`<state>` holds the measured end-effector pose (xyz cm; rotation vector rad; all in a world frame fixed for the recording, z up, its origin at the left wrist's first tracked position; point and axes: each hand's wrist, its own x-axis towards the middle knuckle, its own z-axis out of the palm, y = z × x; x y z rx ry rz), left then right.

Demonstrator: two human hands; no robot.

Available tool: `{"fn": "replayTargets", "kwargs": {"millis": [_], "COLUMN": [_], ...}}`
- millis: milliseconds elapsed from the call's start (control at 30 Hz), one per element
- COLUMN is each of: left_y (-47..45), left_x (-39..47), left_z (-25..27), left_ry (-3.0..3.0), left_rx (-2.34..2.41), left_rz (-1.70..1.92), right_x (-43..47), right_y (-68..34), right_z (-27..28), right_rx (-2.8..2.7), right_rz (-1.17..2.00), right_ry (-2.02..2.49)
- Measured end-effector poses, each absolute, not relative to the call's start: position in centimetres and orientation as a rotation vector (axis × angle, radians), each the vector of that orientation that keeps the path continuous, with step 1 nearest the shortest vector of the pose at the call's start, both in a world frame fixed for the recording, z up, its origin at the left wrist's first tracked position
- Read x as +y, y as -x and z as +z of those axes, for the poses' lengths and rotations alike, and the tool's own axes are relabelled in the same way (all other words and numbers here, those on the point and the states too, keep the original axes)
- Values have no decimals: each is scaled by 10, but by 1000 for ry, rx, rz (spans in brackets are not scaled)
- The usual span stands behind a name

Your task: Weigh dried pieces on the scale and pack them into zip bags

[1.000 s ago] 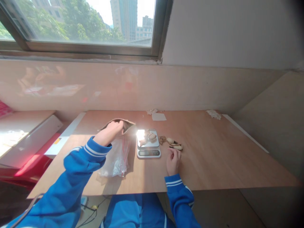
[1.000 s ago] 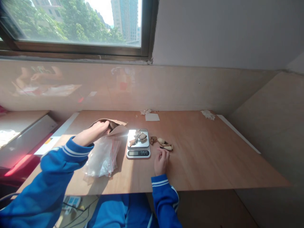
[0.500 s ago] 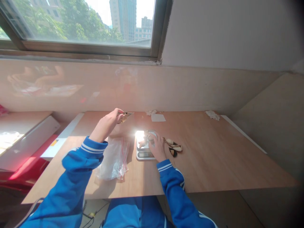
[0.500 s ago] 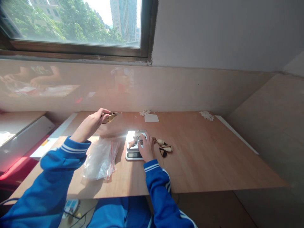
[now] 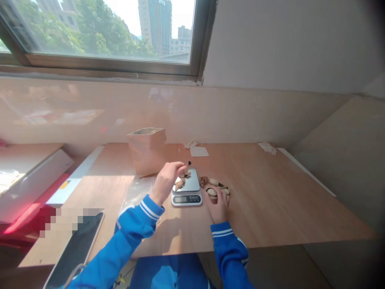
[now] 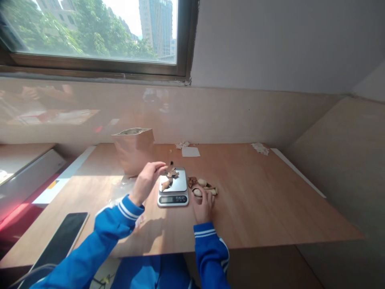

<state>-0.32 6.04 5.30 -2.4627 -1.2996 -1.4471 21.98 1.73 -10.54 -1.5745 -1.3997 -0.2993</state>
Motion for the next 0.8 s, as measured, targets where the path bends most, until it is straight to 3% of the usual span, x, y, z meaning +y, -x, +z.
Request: {"fn": "replayTargets", "kwargs": {"millis": [133, 367, 633, 800], "left_y": [-35, -45, -49, -47], "left_x": [56, 56, 59, 47], "left_z": [12, 13, -37, -23], "left_ry": [2620, 2703, 2854, 2842], "left_rx": [-1474, -1435, -1215, -1221], "left_rz": [-1031, -693, -760, -896], "right_x": [4, 0, 0, 0], "right_y": [-224, -224, -223, -223], "right_z": [-107, -106, -106, -107], "right_rx": [-1429, -1448, -1457, -1455], "right_rz": [-283, -222, -193, -187], "right_ry": [1603, 1644, 1659, 1669]}}
